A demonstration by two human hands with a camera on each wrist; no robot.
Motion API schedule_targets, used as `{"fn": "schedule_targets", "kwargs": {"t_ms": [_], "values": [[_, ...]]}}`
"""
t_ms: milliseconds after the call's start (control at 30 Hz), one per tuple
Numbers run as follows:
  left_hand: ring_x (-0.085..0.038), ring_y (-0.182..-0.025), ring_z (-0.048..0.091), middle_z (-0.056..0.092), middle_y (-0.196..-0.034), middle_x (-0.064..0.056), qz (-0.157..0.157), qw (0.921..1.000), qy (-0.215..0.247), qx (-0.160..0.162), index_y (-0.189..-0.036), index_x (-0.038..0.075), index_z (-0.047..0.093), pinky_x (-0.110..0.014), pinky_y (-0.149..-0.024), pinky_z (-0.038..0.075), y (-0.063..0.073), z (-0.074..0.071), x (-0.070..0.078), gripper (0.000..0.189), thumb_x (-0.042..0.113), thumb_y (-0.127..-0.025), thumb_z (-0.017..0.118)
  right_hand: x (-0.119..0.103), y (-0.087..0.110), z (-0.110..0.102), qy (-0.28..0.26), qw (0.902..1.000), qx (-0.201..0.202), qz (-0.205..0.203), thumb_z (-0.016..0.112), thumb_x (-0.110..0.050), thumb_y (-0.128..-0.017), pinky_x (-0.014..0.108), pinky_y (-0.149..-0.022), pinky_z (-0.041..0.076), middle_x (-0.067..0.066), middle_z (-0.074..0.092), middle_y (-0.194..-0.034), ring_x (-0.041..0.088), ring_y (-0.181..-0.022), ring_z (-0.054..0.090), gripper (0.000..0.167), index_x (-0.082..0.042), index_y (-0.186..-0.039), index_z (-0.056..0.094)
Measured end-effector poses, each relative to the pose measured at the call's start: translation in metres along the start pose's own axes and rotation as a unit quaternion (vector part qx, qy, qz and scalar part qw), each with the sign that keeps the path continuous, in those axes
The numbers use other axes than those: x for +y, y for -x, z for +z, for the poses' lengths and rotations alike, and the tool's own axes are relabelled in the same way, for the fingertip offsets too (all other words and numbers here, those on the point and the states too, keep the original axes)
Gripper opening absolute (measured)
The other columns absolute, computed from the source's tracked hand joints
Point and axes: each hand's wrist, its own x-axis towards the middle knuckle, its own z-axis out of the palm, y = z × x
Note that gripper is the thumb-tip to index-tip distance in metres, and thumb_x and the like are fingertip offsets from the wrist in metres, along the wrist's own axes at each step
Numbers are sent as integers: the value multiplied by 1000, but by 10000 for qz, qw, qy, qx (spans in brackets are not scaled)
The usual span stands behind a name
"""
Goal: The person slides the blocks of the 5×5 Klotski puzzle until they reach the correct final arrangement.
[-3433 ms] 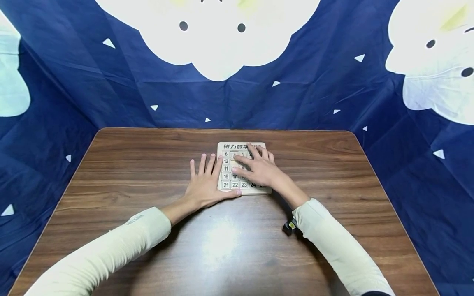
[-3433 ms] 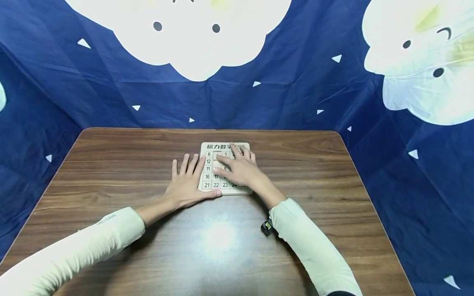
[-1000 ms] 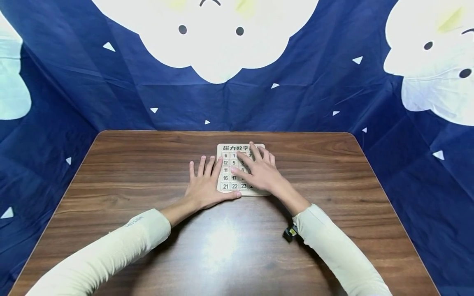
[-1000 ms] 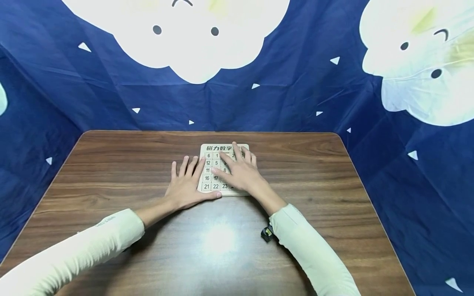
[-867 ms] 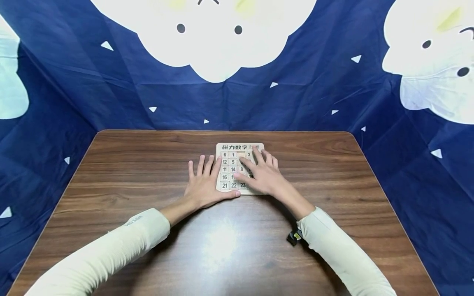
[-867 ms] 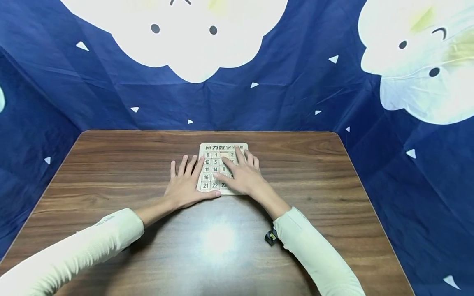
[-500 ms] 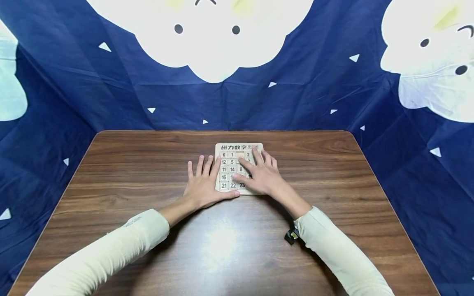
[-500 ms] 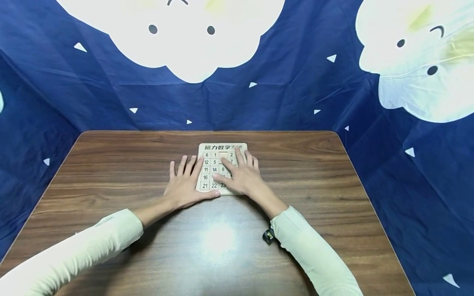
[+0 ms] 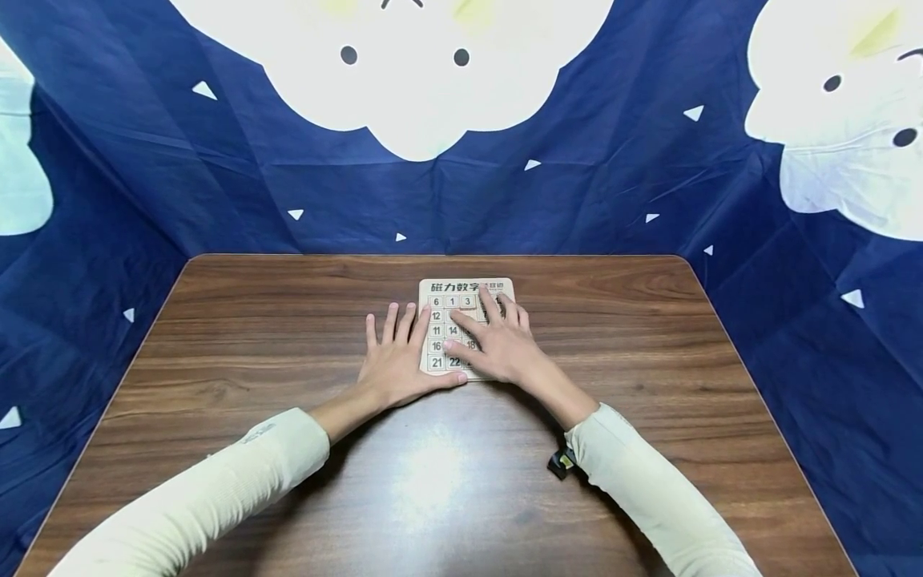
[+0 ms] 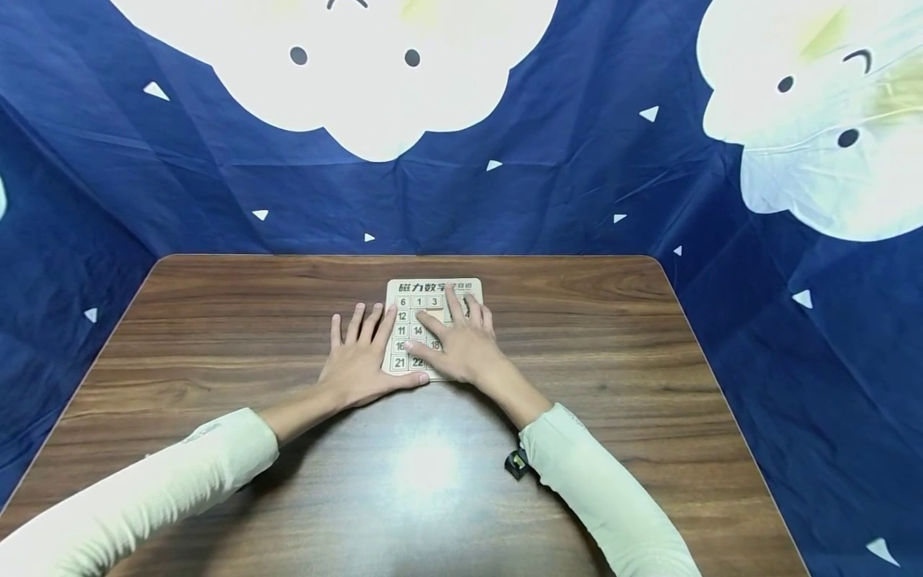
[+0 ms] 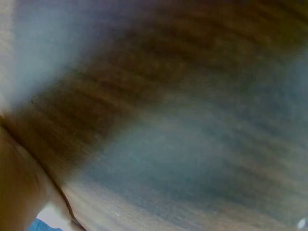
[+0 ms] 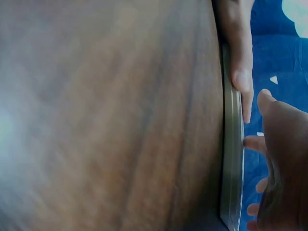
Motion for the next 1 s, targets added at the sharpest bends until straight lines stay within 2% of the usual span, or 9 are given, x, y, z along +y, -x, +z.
{"fn": "schedule_targets", "kwargs": {"t_ms": [333, 633, 867, 1000], "values": [[-44, -179, -6, 11, -191, -19, -15, 10000, 27, 17, -184, 21, 5, -73, -138, -16, 0, 1, -1, 147, 111, -77, 51, 3, 1, -3, 40, 10000, 17, 45, 40, -80, -110, 75, -139, 13, 21, 9, -191, 55, -175, 10, 71, -47, -173, 43], [-43, -179, -7, 10, -191, -17, -17, 10000, 31, -21, -184, 23, 2, -72, -138, -16, 0, 0, 2, 147, 112, -77, 49, 13, 9, -12, 60, 9998, 52, 193, 42, -76, -112, 76, -138, 15, 23, 16, -189, 58, -173, 14, 67, -44, -170, 50], [-44, -179, -6, 11, -191, -19, 0, 10000, 17, -5, -184, 21, 5, -73, -139, -15, 1, 0, 2, 147, 111, -77, 51, -1, 4, -15, -88, 9992, 378, -46, 45, -68, -115, 77, -137, 16, 22, 21, -189, 57, -172, 17, 61, -34, -163, 62], [-44, -179, -6, 11, -191, -18, -33, 10000, 8, -18, -184, 22, 5, -73, -139, -15, 2, -1, 2, 147, 111, -77, 51, -13, -4, -12, -174, 9994, 191, -227, 43, -69, -115, 77, -138, 14, 19, 16, -190, 57, -173, 15, 61, -38, -166, 57]]}}
